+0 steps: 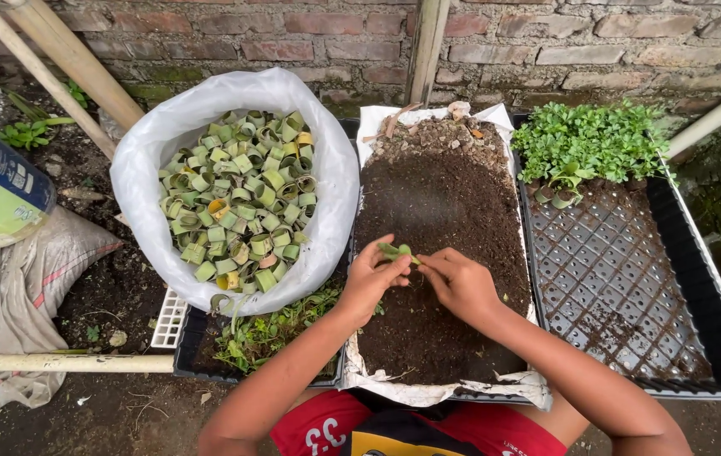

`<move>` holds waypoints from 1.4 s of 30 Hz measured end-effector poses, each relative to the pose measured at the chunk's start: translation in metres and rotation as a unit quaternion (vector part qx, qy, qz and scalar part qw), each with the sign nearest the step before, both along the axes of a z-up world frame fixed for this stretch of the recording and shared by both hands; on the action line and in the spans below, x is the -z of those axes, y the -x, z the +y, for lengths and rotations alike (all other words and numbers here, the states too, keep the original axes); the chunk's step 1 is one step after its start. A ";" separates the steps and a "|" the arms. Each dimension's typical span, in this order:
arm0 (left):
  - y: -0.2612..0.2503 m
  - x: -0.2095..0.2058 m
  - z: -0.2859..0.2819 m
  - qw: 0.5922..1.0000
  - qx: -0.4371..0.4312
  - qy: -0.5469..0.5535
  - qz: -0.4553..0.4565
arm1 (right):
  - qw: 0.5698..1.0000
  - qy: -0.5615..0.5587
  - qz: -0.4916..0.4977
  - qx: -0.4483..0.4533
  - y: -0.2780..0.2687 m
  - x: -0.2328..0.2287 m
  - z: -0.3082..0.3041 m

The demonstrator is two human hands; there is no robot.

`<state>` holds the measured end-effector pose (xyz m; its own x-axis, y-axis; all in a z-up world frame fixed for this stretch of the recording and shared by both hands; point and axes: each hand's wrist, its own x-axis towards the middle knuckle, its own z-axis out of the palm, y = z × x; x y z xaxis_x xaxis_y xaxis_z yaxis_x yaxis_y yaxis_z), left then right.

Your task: Planting small green seedlings into a tray of soil

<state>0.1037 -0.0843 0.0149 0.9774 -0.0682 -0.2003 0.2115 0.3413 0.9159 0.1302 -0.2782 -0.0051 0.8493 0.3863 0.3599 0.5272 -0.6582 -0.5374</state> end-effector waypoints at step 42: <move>-0.026 0.028 0.002 0.872 0.170 -0.411 -0.205 | 0.932 0.360 0.027 0.006 -0.036 0.094 -0.043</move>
<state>0.1301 -0.0818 -0.0131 0.9294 -0.3665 0.0435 -0.2307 -0.4850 0.8435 0.1658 -0.3214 -0.0994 0.8643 0.5019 -0.0332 0.5026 -0.8642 0.0211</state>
